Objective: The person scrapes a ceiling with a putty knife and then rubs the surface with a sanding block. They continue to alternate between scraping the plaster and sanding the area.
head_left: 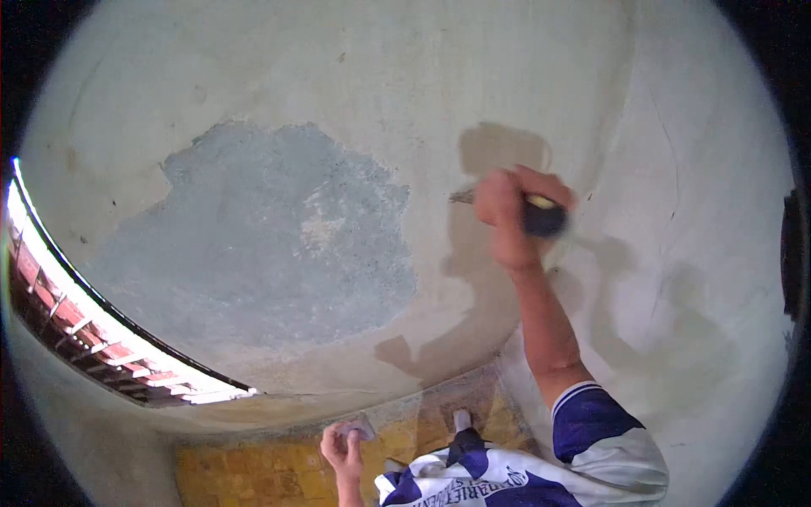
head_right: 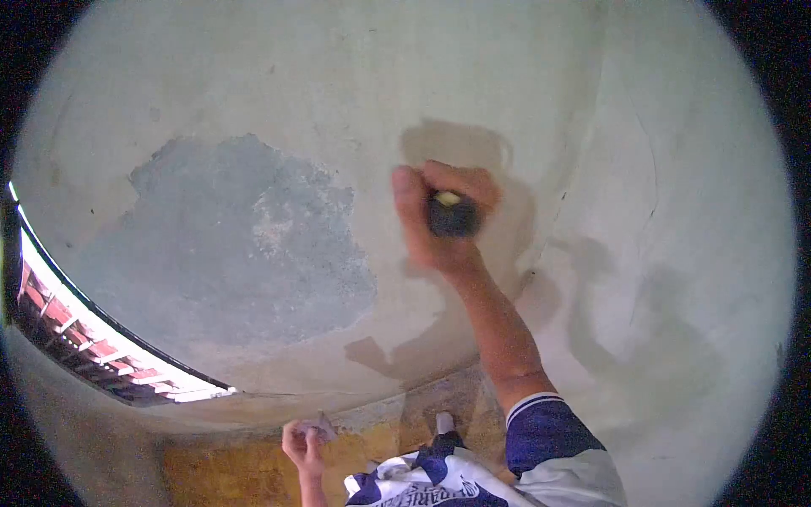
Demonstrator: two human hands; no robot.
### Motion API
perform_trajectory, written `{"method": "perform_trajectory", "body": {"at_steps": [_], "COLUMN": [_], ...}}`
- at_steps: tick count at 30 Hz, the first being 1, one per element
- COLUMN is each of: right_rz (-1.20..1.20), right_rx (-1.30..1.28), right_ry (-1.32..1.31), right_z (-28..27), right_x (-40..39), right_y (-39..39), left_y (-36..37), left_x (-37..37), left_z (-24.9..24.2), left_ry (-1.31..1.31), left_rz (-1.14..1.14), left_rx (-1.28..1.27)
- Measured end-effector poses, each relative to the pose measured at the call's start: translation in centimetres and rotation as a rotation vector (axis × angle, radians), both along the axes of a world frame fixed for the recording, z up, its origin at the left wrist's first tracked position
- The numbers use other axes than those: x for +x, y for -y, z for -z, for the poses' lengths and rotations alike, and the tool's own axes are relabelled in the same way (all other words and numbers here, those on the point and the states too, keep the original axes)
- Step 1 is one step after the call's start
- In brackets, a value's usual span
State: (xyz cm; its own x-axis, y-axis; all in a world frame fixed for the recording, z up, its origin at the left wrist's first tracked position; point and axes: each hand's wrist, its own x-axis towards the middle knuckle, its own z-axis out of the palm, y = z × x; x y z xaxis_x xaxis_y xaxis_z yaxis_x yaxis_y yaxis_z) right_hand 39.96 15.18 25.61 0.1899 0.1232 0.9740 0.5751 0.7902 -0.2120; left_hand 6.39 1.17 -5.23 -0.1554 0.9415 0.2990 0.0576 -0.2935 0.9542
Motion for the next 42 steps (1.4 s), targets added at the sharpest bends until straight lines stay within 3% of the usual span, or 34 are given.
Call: {"method": "perform_trajectory", "body": {"at_steps": [3,5,8,10,13,16,17,21,24,26,27,29,31,35,38,42], "right_rz": [-0.002,-0.469,-0.400,0.011,-0.305,-0.109,-0.080,-0.173,0.048,-0.092,-0.299,-0.302,-0.043,-0.265,0.038,-0.263], "right_rx": [0.010,0.054,-0.080,-0.283,-0.004,0.059,-0.073,0.020,-0.028,-0.024,0.000,0.035,0.051,0.063,-0.040,0.158], "right_ry": [0.032,-0.135,-0.075,0.045,0.072,0.121,0.070,0.011,-0.130,-0.186,-0.191,-0.177,-0.149,-0.137,-0.132,-0.174], "right_z": [0.4,0.8,1.2,2.2,1.6,6.3,3.8,4.5,5.1,4.8,3.6,3.0,3.8,4.1,5.4,5.2], "right_x": [0.4,0.2,0.5,-0.4,-0.3,5.7,2.9,4.5,2.6,1.8,1.1,1.1,2.0,2.9,1.6,1.5], "right_y": [-2.3,0.8,-1.0,-4.5,0.5,-3.7,-2.3,-1.0,-2.2,-1.8,0.0,0.7,-0.5,0.4,-4.1,2.0], "left_y": [-1.6,-2.9,-6.4,-7.9,-11.9,-15.3,-16.6,-21.3,-23.2,-24.5,-24.8,-24.8,-25.1,-25.5,-25.4,-25.3], "left_x": [-0.1,0.0,-0.7,0.3,0.9,2.7,3.7,6.8,8.0,8.4,8.5,8.7,8.6,8.5,8.4,8.4], "left_z": [-0.9,-4.8,-6.3,-11.3,-15.0,-19.9,-21.7,-26.9,-27.2,-26.5,-26.5,-26.1,-25.5,-25.1,-25.3,-25.3], "left_ry": [-0.105,-0.212,-0.273,-0.299,-0.400,-0.611,-0.639,-0.885,-1.017,-1.052,-1.050,-1.033,-1.034,-1.052,-1.037,-1.016], "left_rz": [-0.039,-0.035,-0.007,0.032,-0.005,-0.109,-0.123,-0.267,-0.344,-0.414,-0.428,-0.452,-0.431,-0.469,-0.431,-0.395], "left_rx": [0.115,0.193,0.379,0.428,0.722,0.911,1.010,1.323,1.383,1.421,1.419,1.409,1.384,1.393,1.373,1.359]}}
